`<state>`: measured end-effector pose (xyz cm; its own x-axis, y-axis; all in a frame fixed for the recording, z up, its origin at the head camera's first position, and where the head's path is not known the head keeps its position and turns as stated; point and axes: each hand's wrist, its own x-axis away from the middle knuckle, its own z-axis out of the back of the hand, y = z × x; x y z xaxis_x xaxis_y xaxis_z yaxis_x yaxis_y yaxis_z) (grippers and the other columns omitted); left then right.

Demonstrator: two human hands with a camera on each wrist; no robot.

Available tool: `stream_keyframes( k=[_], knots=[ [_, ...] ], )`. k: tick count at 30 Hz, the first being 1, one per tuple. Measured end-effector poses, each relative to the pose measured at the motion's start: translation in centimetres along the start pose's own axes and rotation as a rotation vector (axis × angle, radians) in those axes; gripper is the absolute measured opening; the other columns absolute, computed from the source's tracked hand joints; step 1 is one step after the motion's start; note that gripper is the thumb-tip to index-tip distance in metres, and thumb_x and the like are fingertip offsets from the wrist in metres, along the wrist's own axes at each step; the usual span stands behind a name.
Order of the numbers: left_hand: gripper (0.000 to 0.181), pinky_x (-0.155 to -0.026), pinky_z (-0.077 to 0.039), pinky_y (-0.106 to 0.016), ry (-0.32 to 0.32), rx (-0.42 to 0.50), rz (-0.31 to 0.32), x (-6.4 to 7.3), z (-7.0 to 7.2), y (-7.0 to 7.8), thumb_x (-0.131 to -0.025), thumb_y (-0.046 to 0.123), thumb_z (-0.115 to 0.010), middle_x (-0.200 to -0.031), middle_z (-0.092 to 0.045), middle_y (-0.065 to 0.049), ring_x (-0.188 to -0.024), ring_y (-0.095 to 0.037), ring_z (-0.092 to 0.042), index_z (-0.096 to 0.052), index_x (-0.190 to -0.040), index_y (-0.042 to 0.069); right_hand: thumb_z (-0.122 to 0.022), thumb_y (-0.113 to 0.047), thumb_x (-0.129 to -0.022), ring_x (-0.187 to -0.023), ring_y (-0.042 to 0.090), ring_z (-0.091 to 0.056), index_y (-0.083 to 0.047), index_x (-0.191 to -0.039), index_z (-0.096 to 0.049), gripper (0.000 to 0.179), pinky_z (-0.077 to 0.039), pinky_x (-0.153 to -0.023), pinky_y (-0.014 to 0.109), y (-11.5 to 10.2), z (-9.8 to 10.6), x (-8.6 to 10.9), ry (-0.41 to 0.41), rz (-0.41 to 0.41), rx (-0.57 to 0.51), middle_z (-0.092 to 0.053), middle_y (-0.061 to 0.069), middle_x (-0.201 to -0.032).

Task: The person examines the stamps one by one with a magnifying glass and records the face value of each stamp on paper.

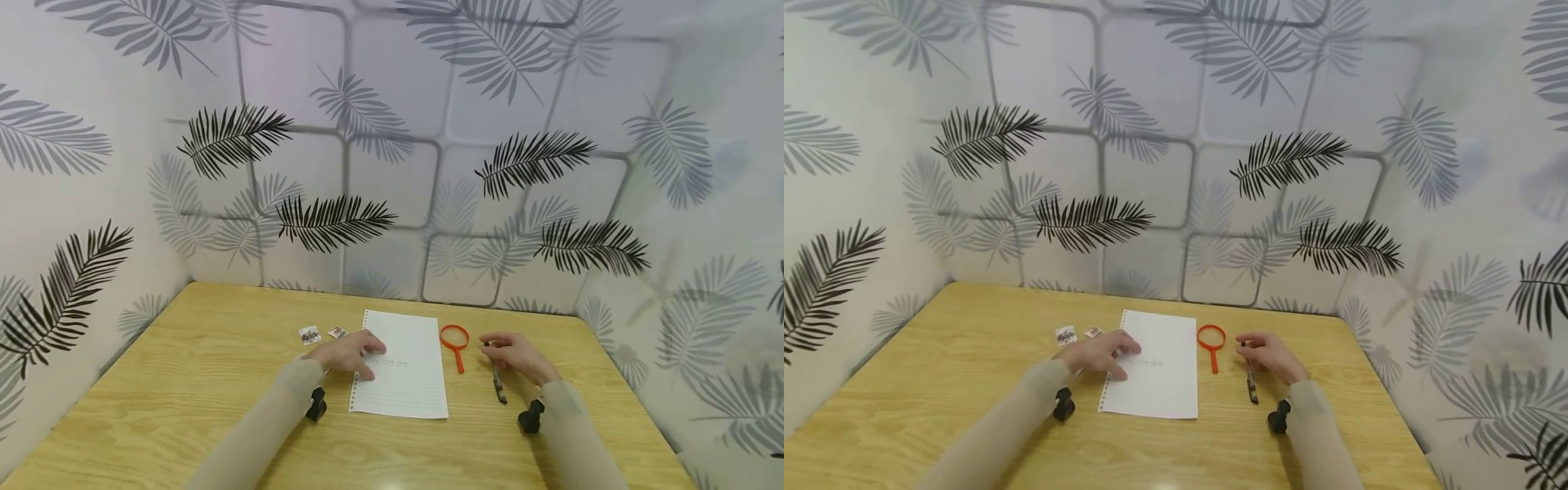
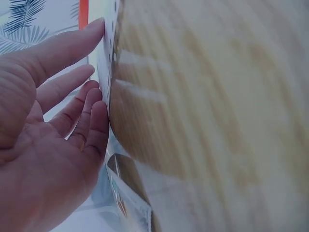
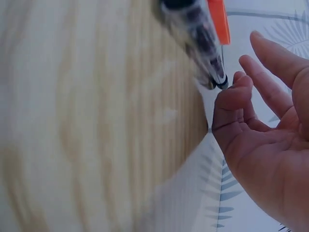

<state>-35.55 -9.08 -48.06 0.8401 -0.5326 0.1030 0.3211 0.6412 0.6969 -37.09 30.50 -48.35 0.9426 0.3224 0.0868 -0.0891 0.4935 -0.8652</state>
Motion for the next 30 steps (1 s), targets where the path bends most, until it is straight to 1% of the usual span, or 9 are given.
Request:
stream_keyframes(
  k=[4,8,11,14,18,21,23,27,30],
  knots=[
    [0.051,-0.103,-0.041,-0.044,0.021,0.019,-0.018,-0.1,0.2,0.0,-0.079,0.006,-0.080,-0.120,-0.059,-0.005,-0.112,-0.022,-0.053,-0.063,-0.127,0.009,-0.060,-0.018,-0.098,-0.075,0.014,-0.053,0.004,-0.138,-0.050,0.046,-0.047,-0.064,0.026,-0.2,-0.3,-0.2,0.030,-0.006,-0.067,-0.063,0.023,-0.116],
    [0.041,-0.098,-0.046,-0.043,0.062,0.071,-0.070,0.0,0.4,-0.2,-0.085,0.003,-0.073,-0.118,-0.063,-0.009,-0.109,-0.024,-0.058,-0.064,-0.125,0.005,-0.060,-0.015,-0.098,-0.071,0.015,-0.052,0.005,-0.138,-0.050,0.045,-0.047,-0.061,0.026,-0.7,-1.0,-0.2,0.029,0.003,-0.107,-0.064,0.019,-0.101],
    [0.037,-0.095,-0.050,-0.042,0.100,0.096,-0.067,0.0,0.4,-0.4,-0.088,0.004,-0.070,-0.117,-0.064,-0.009,-0.107,-0.023,-0.061,-0.064,-0.124,0.006,-0.061,-0.015,-0.097,-0.068,0.015,-0.052,0.006,-0.137,-0.050,0.046,-0.048,-0.060,0.027,-1.3,-1.5,-0.3,-0.005,0.003,-0.125,-0.062,0.010,-0.090],
    [0.035,-0.090,-0.052,-0.039,0.128,0.105,-0.044,0.0,0.5,-0.7,-0.088,0.007,-0.070,-0.113,-0.065,-0.007,-0.103,-0.020,-0.062,-0.065,-0.123,0.008,-0.062,-0.015,-0.096,-0.075,0.016,-0.060,0.007,-0.137,-0.049,0.048,-0.053,-0.065,0.029,-1.8,-1.9,-0.4,-0.055,0.016,-0.130,-0.066,0.010,-0.096],
    [0.034,-0.084,-0.053,-0.037,0.140,0.141,-0.066,0.4,1.0,-1.2,-0.091,0.009,-0.068,-0.114,-0.065,-0.009,-0.100,-0.020,-0.062,-0.064,-0.124,0.007,-0.064,-0.013,-0.095,-0.081,0.016,-0.065,0.009,-0.135,-0.050,0.047,-0.057,-0.071,0.032,-2.3,-2.5,-0.5,-0.105,0.031,-0.131,-0.068,0.015,-0.105],
    [0.036,-0.082,-0.053,-0.035,0.138,0.192,-0.093,0.8,1.6,-1.3,-0.092,0.011,-0.067,-0.117,-0.065,-0.013,-0.101,-0.021,-0.060,-0.062,-0.127,0.004,-0.064,-0.009,-0.094,-0.078,0.016,-0.066,0.008,-0.134,-0.052,0.045,-0.057,-0.071,0.032,-2.6,-2.9,-0.6,-0.131,0.029,-0.120,-0.066,0.020,-0.111],
    [0.037,-0.082,-0.053,-0.035,0.130,0.232,-0.096,1.1,2.1,-1.3,-0.093,0.012,-0.067,-0.118,-0.064,-0.014,-0.102,-0.021,-0.060,-0.061,-0.128,0.003,-0.064,-0.007,-0.093,-0.078,0.017,-0.065,0.008,-0.133,-0.053,0.044,-0.058,-0.072,0.033,-2.8,-3.1,-0.6,-0.149,0.025,-0.115,-0.062,0.022,-0.115],
    [0.040,-0.084,-0.054,-0.036,0.122,0.295,-0.081,1.9,3.2,-1.5,-0.093,0.011,-0.066,-0.118,-0.064,-0.017,-0.101,-0.021,-0.060,-0.059,-0.130,0.000,-0.063,-0.003,-0.092,-0.080,0.018,-0.065,0.010,-0.132,-0.053,0.043,-0.058,-0.073,0.033,-3.1,-3.4,-0.5,-0.167,0.024,-0.104,-0.056,0.026,-0.118],
    [0.042,-0.084,-0.054,-0.035,0.126,0.302,-0.069,2.3,3.9,-2.0,-0.092,0.011,-0.066,-0.118,-0.065,-0.016,-0.101,-0.020,-0.061,-0.057,-0.132,-0.001,-0.063,-0.001,-0.092,-0.081,0.018,-0.065,0.010,-0.132,-0.053,0.043,-0.058,-0.073,0.033,-3.2,-3.5,-0.6,-0.167,0.023,-0.096,-0.055,0.028,-0.120]
  ],
)
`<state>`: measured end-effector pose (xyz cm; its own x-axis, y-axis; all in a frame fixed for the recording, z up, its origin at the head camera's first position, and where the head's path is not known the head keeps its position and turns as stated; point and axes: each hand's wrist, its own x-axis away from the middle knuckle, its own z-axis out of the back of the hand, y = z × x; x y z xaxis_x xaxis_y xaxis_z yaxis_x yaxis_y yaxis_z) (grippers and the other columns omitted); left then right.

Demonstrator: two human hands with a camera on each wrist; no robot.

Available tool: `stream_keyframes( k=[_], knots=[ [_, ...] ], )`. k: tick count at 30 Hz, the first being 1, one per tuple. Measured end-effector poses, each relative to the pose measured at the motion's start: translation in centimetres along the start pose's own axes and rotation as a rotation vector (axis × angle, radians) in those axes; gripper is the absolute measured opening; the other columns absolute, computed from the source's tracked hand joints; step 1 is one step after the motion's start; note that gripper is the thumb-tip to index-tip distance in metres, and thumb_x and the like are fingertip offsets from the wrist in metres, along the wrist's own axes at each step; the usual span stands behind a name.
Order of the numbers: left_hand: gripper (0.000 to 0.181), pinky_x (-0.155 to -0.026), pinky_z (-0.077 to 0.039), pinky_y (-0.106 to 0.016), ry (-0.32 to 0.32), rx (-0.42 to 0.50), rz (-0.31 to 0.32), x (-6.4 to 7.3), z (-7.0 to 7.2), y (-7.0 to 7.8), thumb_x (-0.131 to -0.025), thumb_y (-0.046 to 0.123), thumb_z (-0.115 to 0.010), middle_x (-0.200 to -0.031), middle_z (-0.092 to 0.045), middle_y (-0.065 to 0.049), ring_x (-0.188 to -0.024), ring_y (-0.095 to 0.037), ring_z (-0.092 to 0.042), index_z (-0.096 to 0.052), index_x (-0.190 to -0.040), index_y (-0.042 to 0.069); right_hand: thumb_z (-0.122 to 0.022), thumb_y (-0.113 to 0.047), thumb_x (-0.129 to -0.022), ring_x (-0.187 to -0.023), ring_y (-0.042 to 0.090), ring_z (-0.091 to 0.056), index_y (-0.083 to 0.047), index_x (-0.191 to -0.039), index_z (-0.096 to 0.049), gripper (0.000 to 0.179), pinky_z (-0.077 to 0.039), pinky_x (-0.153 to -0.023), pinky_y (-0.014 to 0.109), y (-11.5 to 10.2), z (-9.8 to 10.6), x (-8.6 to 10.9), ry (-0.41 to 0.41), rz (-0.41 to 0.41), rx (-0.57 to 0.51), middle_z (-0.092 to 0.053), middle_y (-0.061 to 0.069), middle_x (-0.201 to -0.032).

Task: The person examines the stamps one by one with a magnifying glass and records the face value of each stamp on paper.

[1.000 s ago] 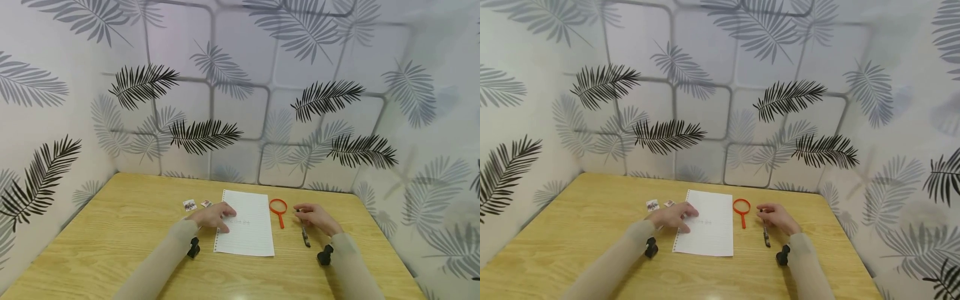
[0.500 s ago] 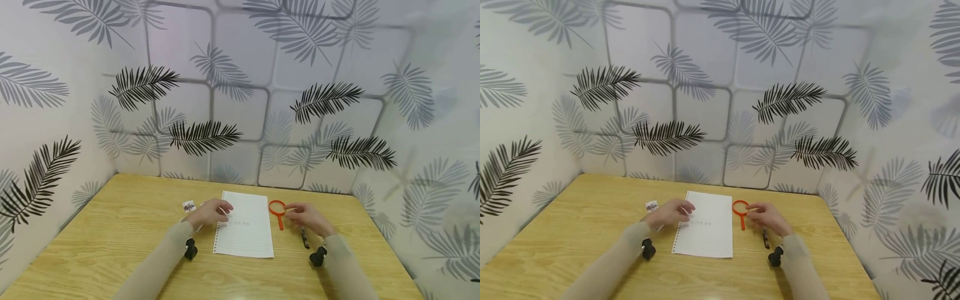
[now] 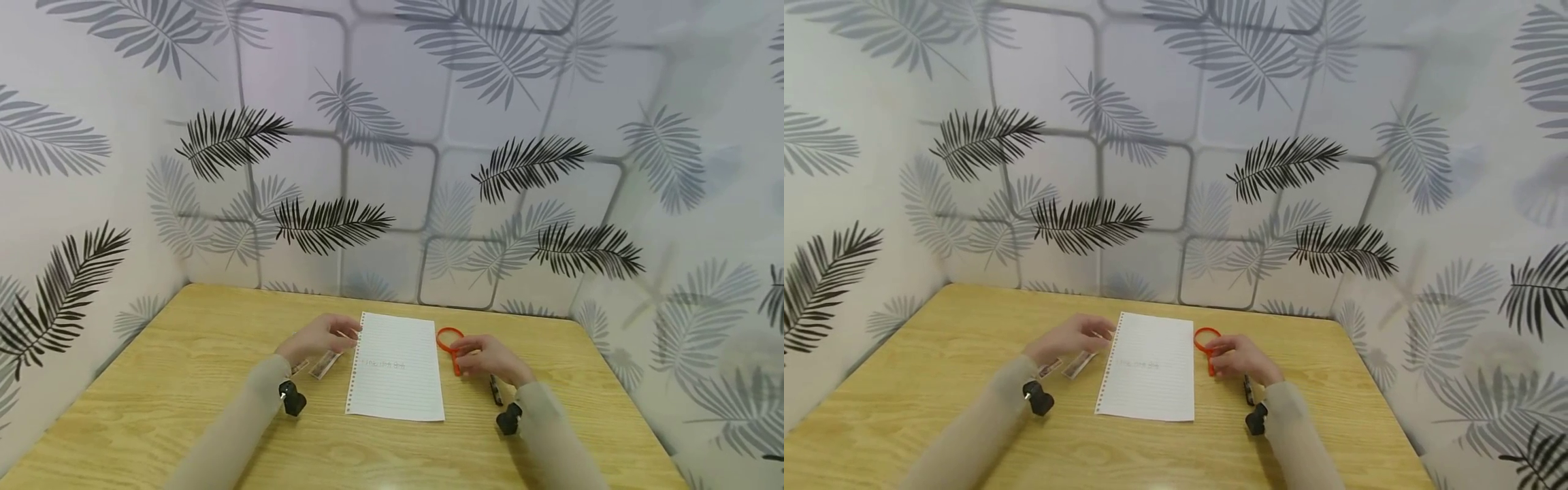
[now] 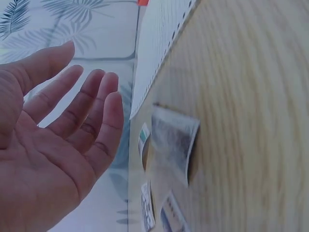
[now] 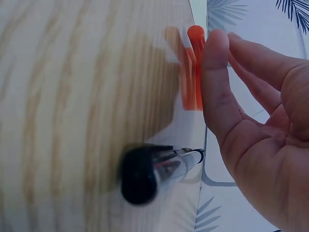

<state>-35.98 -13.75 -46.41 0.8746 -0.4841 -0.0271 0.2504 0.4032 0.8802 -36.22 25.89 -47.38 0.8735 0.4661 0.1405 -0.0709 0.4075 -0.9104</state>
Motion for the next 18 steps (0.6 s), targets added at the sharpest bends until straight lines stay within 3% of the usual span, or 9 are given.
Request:
stream_keyframes(
  k=[7,14,18],
  knots=[
    [0.042,-0.084,-0.056,-0.037,0.003,-0.008,-0.005,0.9,1.8,-1.4,-0.094,0.014,-0.065,-0.118,-0.064,-0.020,-0.101,-0.020,-0.063,-0.056,-0.131,-0.004,-0.064,0.001,-0.091,-0.077,0.017,-0.065,0.010,-0.130,-0.054,0.041,-0.058,-0.071,0.032,-0.1,-0.2,-0.3,-0.011,-0.014,0.014,-0.058,0.021,-0.110],
    [0.040,-0.084,-0.057,-0.041,0.059,0.060,0.058,1.8,3.6,-2.3,-0.095,0.012,-0.063,-0.117,-0.062,-0.023,-0.100,-0.030,-0.064,-0.055,-0.130,-0.005,-0.066,-0.006,-0.092,-0.073,0.015,-0.061,0.006,-0.127,-0.058,0.038,-0.055,-0.066,0.028,-0.1,-0.5,-0.7,-0.031,-0.026,0.082,-0.061,0.015,-0.105],
    [0.039,-0.084,-0.056,-0.044,0.096,0.041,0.059,2.3,4.6,-2.5,-0.095,0.009,-0.063,-0.118,-0.062,-0.025,-0.100,-0.032,-0.063,-0.055,-0.130,-0.007,-0.064,-0.008,-0.094,-0.069,0.014,-0.058,0.003,-0.126,-0.060,0.034,-0.051,-0.063,0.026,0.0,-0.6,-1.0,-0.042,-0.029,0.111,-0.063,0.012,-0.099]
  ],
)
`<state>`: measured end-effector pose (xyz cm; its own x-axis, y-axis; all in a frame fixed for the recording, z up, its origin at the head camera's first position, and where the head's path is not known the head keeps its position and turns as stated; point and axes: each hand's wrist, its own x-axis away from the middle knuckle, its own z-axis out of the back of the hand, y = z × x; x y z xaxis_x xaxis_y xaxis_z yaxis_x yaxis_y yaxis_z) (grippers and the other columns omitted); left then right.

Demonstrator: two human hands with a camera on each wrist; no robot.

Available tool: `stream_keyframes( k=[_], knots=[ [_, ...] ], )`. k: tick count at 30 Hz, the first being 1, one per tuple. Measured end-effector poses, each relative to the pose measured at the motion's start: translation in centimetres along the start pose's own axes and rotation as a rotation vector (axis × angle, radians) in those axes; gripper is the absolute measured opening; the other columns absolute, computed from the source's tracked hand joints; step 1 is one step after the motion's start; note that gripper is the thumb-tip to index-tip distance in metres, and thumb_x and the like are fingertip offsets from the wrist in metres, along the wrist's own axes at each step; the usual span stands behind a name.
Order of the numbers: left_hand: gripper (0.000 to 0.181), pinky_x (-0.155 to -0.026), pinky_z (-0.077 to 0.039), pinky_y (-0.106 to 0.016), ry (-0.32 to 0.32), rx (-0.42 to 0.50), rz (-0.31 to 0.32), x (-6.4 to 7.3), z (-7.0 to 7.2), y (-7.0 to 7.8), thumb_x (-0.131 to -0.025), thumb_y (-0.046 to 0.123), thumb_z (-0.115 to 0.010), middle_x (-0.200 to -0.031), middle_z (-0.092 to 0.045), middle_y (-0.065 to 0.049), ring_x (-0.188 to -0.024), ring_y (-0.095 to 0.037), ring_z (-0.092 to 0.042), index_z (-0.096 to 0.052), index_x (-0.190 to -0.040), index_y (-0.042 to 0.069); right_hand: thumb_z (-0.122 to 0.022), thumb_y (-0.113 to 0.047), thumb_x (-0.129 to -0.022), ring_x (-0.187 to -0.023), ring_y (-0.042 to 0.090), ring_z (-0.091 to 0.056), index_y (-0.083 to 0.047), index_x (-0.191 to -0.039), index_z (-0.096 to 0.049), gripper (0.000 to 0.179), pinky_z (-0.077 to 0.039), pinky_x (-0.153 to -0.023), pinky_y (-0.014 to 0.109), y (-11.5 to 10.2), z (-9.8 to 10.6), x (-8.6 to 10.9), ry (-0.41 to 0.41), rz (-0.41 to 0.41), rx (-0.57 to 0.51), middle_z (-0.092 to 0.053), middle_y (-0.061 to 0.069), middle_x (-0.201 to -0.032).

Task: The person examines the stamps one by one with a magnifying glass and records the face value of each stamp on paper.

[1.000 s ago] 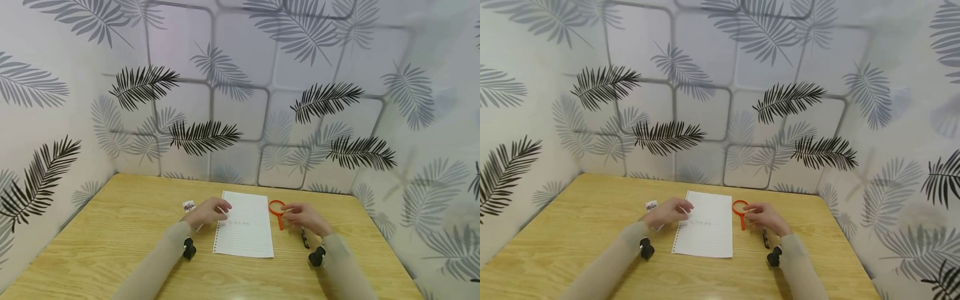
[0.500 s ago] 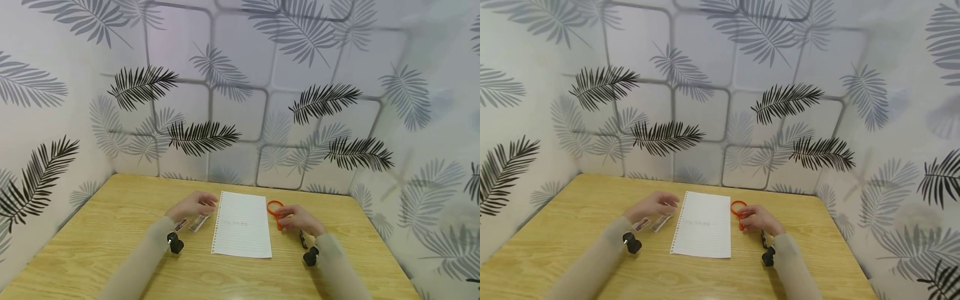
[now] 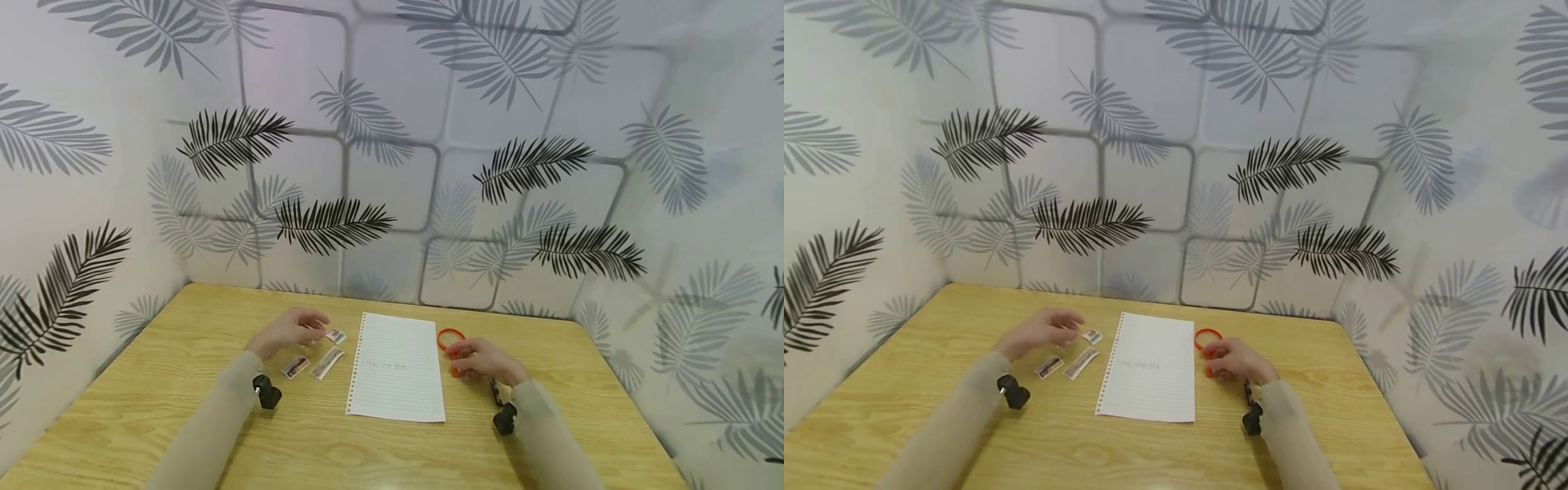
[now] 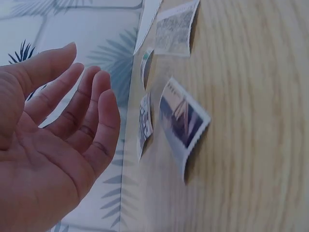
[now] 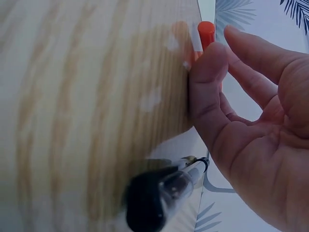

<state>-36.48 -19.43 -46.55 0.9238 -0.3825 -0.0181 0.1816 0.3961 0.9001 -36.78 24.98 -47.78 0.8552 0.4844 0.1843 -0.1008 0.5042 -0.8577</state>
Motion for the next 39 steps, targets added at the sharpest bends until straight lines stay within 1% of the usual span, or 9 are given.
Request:
stream_keyframes(
  k=[5,8,12,18,25,30,33,37,39],
  knots=[
    [0.038,-0.084,-0.056,-0.041,0.024,-0.056,-0.006,0.2,1.0,-0.6,-0.093,0.005,-0.062,-0.118,-0.062,-0.026,-0.100,-0.027,-0.062,-0.057,-0.128,-0.008,-0.061,-0.010,-0.096,-0.066,0.013,-0.056,0.005,-0.126,-0.059,0.033,-0.049,-0.061,0.025,0.1,0.0,-0.1,-0.012,-0.006,0.005,-0.067,0.009,-0.093],
    [0.035,-0.087,-0.054,-0.039,0.044,-0.084,-0.003,0.2,1.4,-1.0,-0.090,0.001,-0.063,-0.118,-0.063,-0.025,-0.102,-0.024,-0.061,-0.060,-0.124,-0.007,-0.060,-0.012,-0.097,-0.066,0.013,-0.056,0.006,-0.127,-0.059,0.034,-0.050,-0.061,0.025,0.1,0.1,-0.1,-0.021,-0.008,0.014,-0.067,0.009,-0.095],
    [0.033,-0.092,-0.050,-0.041,0.051,-0.122,0.009,0.2,1.8,-1.4,-0.089,-0.002,-0.062,-0.120,-0.063,-0.022,-0.107,-0.026,-0.059,-0.062,-0.122,-0.005,-0.061,-0.012,-0.096,-0.068,0.012,-0.058,0.006,-0.126,-0.060,0.034,-0.050,-0.062,0.025,0.1,0.2,-0.1,-0.020,-0.002,0.027,-0.067,0.010,-0.098],
    [0.037,-0.083,-0.052,-0.039,0.054,-0.092,0.061,0.1,1.7,-1.7,-0.087,-0.007,-0.061,-0.120,-0.061,-0.022,-0.099,-0.026,-0.058,-0.060,-0.124,-0.008,-0.066,-0.009,-0.093,-0.071,0.011,-0.061,0.005,-0.119,-0.063,0.030,-0.052,-0.062,0.024,0.5,0.1,-0.2,-0.017,0.015,0.048,-0.070,0.008,-0.092],
    [0.037,-0.082,-0.050,-0.036,0.058,-0.160,0.081,-0.4,1.8,-2.0,-0.087,-0.004,-0.062,-0.125,-0.060,-0.021,-0.105,-0.028,-0.058,-0.062,-0.125,-0.005,-0.073,-0.011,-0.088,-0.063,0.012,-0.057,0.002,-0.109,-0.068,0.025,-0.051,-0.058,0.025,0.7,-0.1,-0.6,0.029,0.054,0.137,-0.064,0.004,-0.083],
    [0.039,-0.088,-0.049,-0.039,0.042,-0.190,0.087,-0.6,1.7,-1.9,-0.085,-0.004,-0.064,-0.126,-0.060,-0.021,-0.108,-0.030,-0.057,-0.063,-0.124,-0.003,-0.073,-0.008,-0.086,-0.062,0.012,-0.058,-0.001,-0.106,-0.069,0.022,-0.053,-0.058,0.027,0.4,-0.4,-0.7,0.071,0.022,0.168,-0.062,0.005,-0.082],
    [0.040,-0.090,-0.048,-0.040,0.035,-0.204,0.113,-0.7,1.5,-1.9,-0.083,-0.004,-0.065,-0.124,-0.061,-0.019,-0.107,-0.028,-0.057,-0.064,-0.123,-0.002,-0.072,-0.004,-0.085,-0.061,0.013,-0.059,-0.001,-0.105,-0.069,0.020,-0.055,-0.058,0.030,0.2,-0.7,-0.7,0.091,-0.006,0.178,-0.062,0.006,-0.081],
    [0.038,-0.085,-0.048,-0.037,0.044,-0.222,0.141,-0.9,1.3,-2.0,-0.083,-0.006,-0.065,-0.120,-0.063,-0.017,-0.101,-0.025,-0.057,-0.065,-0.120,-0.001,-0.070,-0.003,-0.082,-0.062,0.014,-0.061,-0.003,-0.103,-0.070,0.021,-0.056,-0.058,0.031,0.0,-0.8,-0.9,0.118,-0.043,0.176,-0.064,0.007,-0.082],
    [0.038,-0.083,-0.048,-0.035,0.049,-0.231,0.142,-1.0,1.2,-1.9,-0.083,-0.007,-0.064,-0.119,-0.063,-0.017,-0.099,-0.025,-0.056,-0.065,-0.120,-0.002,-0.070,-0.003,-0.081,-0.062,0.015,-0.062,-0.003,-0.102,-0.070,0.021,-0.056,-0.057,0.031,-0.1,-0.7,-1.0,0.133,-0.056,0.171,-0.064,0.008,-0.083]
  ],
)
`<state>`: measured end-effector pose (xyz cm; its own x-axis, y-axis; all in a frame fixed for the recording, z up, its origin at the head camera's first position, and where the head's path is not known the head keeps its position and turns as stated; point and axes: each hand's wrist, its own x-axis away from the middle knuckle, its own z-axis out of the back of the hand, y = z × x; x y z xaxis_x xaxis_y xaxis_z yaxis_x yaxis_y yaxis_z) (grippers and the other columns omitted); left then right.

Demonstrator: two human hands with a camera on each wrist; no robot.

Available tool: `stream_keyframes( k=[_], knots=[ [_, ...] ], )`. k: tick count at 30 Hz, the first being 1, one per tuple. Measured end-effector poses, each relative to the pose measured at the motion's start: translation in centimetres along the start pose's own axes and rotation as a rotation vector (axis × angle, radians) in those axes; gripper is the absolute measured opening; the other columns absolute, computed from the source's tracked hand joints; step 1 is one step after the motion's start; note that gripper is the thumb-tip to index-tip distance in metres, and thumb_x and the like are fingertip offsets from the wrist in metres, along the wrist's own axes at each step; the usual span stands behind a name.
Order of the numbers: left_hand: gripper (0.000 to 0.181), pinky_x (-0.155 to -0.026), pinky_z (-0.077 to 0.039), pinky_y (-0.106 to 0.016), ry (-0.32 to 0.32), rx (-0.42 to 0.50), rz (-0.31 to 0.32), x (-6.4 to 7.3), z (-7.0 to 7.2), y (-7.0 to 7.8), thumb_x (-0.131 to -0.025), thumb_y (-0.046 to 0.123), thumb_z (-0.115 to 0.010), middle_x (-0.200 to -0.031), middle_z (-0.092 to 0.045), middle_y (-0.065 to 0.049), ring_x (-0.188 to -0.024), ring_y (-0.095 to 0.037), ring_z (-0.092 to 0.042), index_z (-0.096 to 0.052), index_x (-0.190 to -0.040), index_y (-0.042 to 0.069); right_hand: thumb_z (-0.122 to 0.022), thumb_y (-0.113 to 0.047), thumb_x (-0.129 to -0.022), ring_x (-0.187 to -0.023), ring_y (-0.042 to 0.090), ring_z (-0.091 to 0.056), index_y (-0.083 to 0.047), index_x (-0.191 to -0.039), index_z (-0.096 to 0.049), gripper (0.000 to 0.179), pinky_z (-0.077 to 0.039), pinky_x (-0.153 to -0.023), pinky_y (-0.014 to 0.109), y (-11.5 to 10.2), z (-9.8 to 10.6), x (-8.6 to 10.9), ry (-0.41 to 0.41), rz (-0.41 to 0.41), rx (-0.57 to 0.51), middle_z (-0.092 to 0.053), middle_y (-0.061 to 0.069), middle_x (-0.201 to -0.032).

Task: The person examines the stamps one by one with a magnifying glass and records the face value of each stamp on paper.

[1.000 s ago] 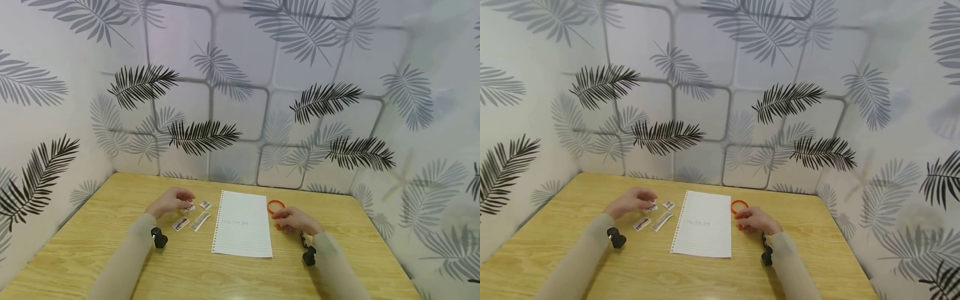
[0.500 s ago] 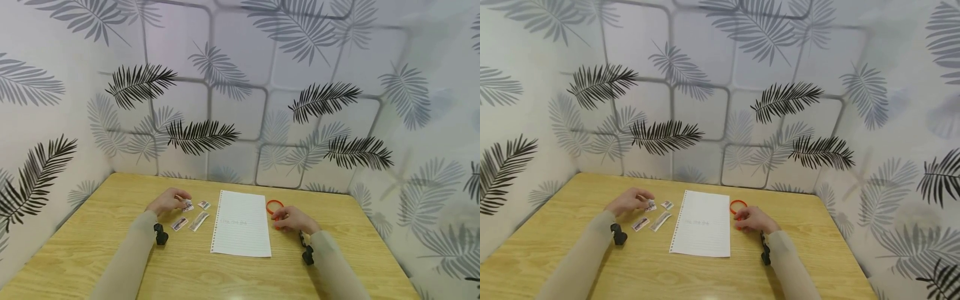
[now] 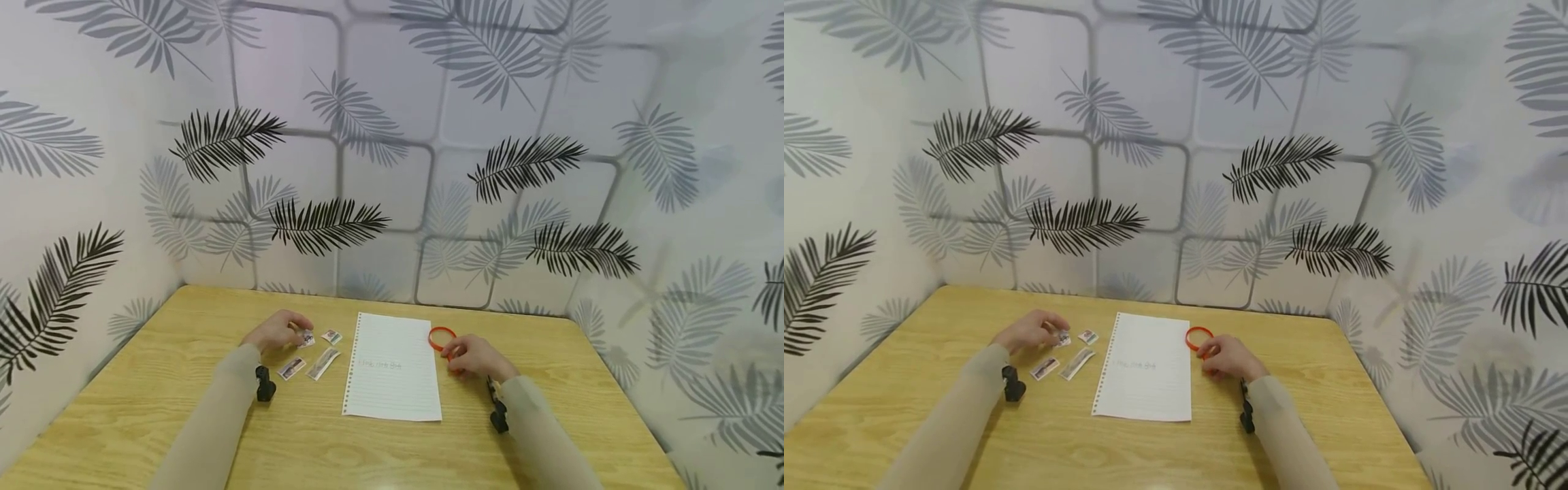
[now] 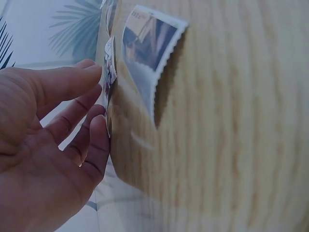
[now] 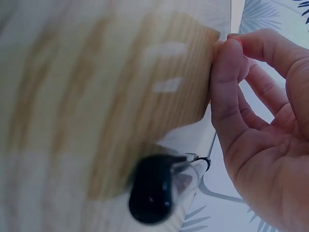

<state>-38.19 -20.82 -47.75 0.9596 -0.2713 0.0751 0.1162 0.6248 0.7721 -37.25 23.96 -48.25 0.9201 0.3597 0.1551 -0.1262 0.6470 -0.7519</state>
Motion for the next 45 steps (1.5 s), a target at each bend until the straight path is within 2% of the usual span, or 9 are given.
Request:
stream_keyframes(
  k=[3,8,16,23,32,37,45],
  knots=[
    [0.039,-0.084,-0.048,-0.036,0.004,-0.012,0.005,-0.1,0.0,0.0,-0.082,-0.008,-0.064,-0.119,-0.063,-0.017,-0.100,-0.025,-0.057,-0.065,-0.120,-0.002,-0.071,-0.003,-0.081,-0.063,0.015,-0.062,-0.004,-0.102,-0.071,0.021,-0.056,-0.057,0.030,0.1,0.1,-0.2,0.012,-0.016,-0.004,-0.064,0.008,-0.084],
    [0.040,-0.093,-0.049,-0.044,-0.012,-0.038,0.004,-0.1,0.0,0.0,-0.081,-0.009,-0.065,-0.123,-0.062,-0.019,-0.109,-0.031,-0.057,-0.064,-0.121,-0.002,-0.071,-0.004,-0.081,-0.064,0.015,-0.062,-0.006,-0.101,-0.072,0.021,-0.056,-0.057,0.030,0.1,0.2,-0.2,0.018,-0.019,-0.022,-0.066,0.007,-0.084],
    [0.039,-0.101,-0.046,-0.051,-0.021,-0.094,-0.012,-0.1,0.0,0.0,-0.081,-0.008,-0.067,-0.124,-0.062,-0.022,-0.117,-0.038,-0.056,-0.066,-0.119,-0.003,-0.072,-0.005,-0.082,-0.064,0.014,-0.063,-0.003,-0.106,-0.070,0.024,-0.056,-0.059,0.029,0.7,0.3,0.0,0.012,0.033,-0.046,-0.067,0.007,-0.085],
    [0.040,-0.100,-0.046,-0.050,-0.019,-0.084,-0.012,-0.2,-0.1,-0.1,-0.081,-0.009,-0.065,-0.125,-0.061,-0.023,-0.115,-0.036,-0.056,-0.065,-0.120,-0.003,-0.073,-0.007,-0.084,-0.067,0.015,-0.065,0.000,-0.114,-0.067,0.031,-0.056,-0.063,0.030,0.9,0.5,0.4,0.013,0.068,-0.102,-0.068,0.012,-0.089],
    [0.041,-0.099,-0.047,-0.049,-0.010,-0.024,0.021,0.0,-0.2,-0.2,-0.080,-0.010,-0.065,-0.127,-0.059,-0.023,-0.116,-0.036,-0.054,-0.065,-0.121,-0.003,-0.069,-0.003,-0.088,-0.081,0.017,-0.068,0.006,-0.123,-0.062,0.037,-0.059,-0.072,0.035,1.6,0.9,0.5,-0.050,0.088,-0.232,-0.069,0.019,-0.106],
    [0.039,-0.098,-0.048,-0.049,-0.009,-0.010,0.031,0.2,-0.2,-0.1,-0.084,-0.009,-0.065,-0.129,-0.059,-0.022,-0.119,-0.037,-0.054,-0.064,-0.123,-0.003,-0.069,-0.003,-0.088,-0.083,0.017,-0.069,0.007,-0.126,-0.060,0.040,-0.059,-0.074,0.035,1.6,1.0,0.6,-0.052,0.096,-0.234,-0.068,0.022,-0.108],
    [0.037,-0.092,-0.049,-0.043,-0.009,-0.035,0.012,0.3,-0.2,-0.1,-0.085,-0.006,-0.066,-0.126,-0.062,-0.021,-0.109,-0.030,-0.058,-0.065,-0.122,-0.003,-0.068,-0.004,-0.090,-0.083,0.017,-0.068,0.006,-0.129,-0.059,0.042,-0.059,-0.074,0.033,0.8,0.7,0.8,-0.020,0.103,-0.217,-0.068,0.024,-0.107]
  ],
)
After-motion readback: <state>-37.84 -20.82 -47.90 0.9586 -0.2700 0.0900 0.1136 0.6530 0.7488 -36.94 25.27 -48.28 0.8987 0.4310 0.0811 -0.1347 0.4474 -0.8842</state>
